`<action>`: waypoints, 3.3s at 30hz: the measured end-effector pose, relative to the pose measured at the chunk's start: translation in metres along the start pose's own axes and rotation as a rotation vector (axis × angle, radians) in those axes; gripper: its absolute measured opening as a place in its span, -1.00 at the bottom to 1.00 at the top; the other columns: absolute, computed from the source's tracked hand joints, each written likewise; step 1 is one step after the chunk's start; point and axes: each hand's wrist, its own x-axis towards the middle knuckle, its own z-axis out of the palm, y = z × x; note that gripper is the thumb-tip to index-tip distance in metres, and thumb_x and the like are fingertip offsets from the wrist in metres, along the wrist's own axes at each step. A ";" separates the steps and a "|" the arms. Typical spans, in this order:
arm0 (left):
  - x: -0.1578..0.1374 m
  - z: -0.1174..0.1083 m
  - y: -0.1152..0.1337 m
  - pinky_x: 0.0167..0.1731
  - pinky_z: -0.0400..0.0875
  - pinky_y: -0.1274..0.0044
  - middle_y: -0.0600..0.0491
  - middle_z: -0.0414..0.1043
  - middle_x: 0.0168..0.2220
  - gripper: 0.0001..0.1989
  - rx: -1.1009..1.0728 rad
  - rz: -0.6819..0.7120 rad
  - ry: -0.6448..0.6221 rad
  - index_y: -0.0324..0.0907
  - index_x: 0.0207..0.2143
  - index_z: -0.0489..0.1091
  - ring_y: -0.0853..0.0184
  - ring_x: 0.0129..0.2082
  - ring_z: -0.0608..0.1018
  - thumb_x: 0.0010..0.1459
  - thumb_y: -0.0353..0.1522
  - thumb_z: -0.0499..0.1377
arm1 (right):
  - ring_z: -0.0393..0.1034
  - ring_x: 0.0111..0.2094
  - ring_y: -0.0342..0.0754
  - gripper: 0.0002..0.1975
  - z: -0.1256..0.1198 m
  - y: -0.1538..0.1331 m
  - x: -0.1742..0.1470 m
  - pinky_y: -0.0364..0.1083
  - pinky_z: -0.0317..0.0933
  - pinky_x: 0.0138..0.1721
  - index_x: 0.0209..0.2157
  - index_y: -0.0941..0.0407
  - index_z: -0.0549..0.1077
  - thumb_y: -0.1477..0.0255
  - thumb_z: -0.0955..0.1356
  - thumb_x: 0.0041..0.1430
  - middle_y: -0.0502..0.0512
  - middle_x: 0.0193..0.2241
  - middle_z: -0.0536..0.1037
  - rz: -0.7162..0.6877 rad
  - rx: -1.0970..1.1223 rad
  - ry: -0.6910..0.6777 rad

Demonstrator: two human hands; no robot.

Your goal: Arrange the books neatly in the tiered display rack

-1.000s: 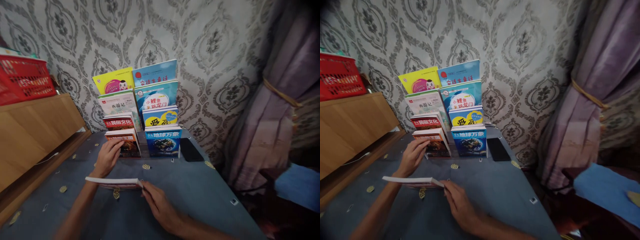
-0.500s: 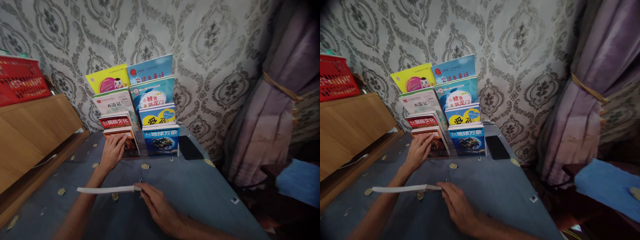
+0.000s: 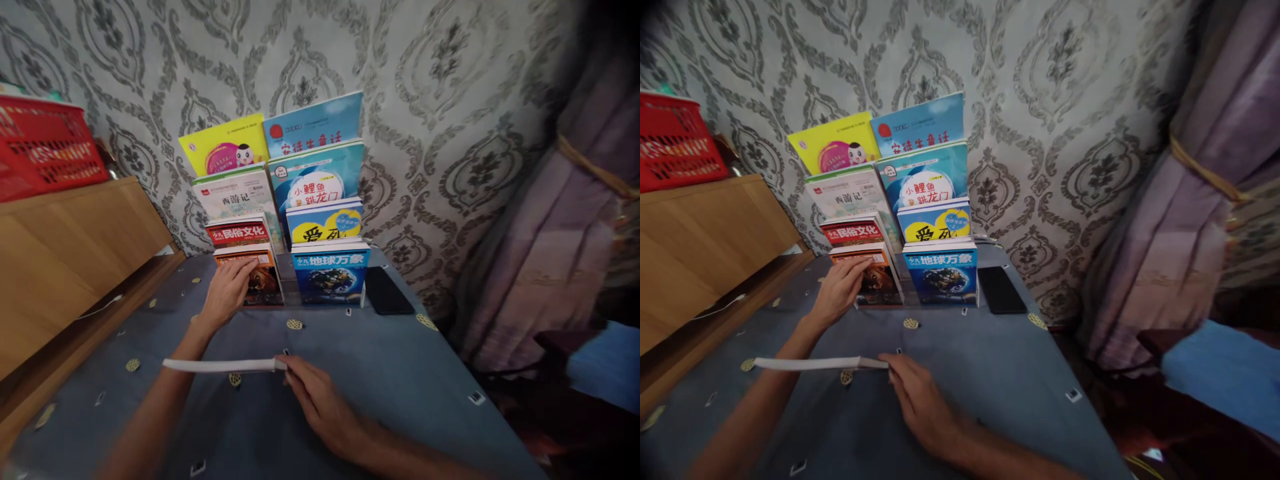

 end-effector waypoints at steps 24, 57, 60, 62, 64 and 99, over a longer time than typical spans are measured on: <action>0.006 -0.018 -0.028 0.20 0.34 0.16 -0.17 0.61 -0.02 -0.06 -1.256 -0.502 0.007 -0.25 -0.02 0.53 0.00 0.17 0.51 0.21 0.32 -0.22 | 0.53 -0.30 -0.05 -0.76 -0.020 0.009 0.067 -0.06 0.38 -0.21 -0.06 0.09 0.45 0.29 0.24 0.42 0.10 -0.22 0.61 0.001 0.037 0.353; -0.014 0.009 -0.040 0.06 0.47 0.34 -0.09 0.59 0.00 -0.50 -1.280 -0.312 0.155 -0.18 0.04 0.46 0.14 0.01 0.60 0.16 -0.08 0.35 | 0.57 -0.20 0.05 -0.74 -0.003 0.034 0.133 0.03 0.40 -0.11 -0.04 0.04 0.40 0.27 0.18 0.41 0.16 -0.12 0.60 -0.132 -0.068 0.539; -0.018 0.013 -0.039 0.08 0.46 0.33 -0.09 0.58 0.01 -0.47 -1.272 -0.314 0.169 -0.16 0.08 0.45 0.12 0.04 0.59 0.17 -0.07 0.34 | 0.58 -0.18 0.08 -0.70 -0.002 0.037 0.132 0.06 0.41 -0.09 0.00 0.06 0.41 0.27 0.16 0.42 0.19 -0.09 0.60 -0.117 -0.076 0.523; -0.021 0.015 -0.039 0.09 0.45 0.33 -0.09 0.58 0.02 -0.47 -1.268 -0.326 0.180 -0.15 0.09 0.45 0.12 0.06 0.58 0.17 -0.08 0.34 | 0.58 -0.16 0.08 -0.66 -0.002 0.038 0.131 0.08 0.43 -0.08 0.04 0.06 0.42 0.27 0.15 0.43 0.22 -0.06 0.58 -0.126 -0.089 0.512; -0.024 0.018 -0.039 0.09 0.45 0.33 -0.08 0.58 0.02 -0.49 -1.266 -0.339 0.200 -0.15 0.08 0.46 0.13 0.05 0.58 0.17 -0.09 0.34 | 0.55 -0.11 0.08 -0.63 -0.003 0.039 0.131 0.09 0.44 -0.06 0.08 0.06 0.42 0.27 0.14 0.44 0.23 -0.03 0.56 -0.151 -0.114 0.508; -0.038 0.043 -0.033 0.08 0.39 0.33 -0.13 0.43 0.06 -0.45 -0.931 -0.463 0.330 -0.18 0.12 0.34 0.14 0.05 0.47 0.25 0.00 0.19 | 0.45 0.15 0.15 -0.46 0.002 0.055 0.123 0.25 0.34 0.17 0.29 0.14 0.29 0.52 0.20 0.28 0.35 0.14 0.51 -0.133 -0.302 0.511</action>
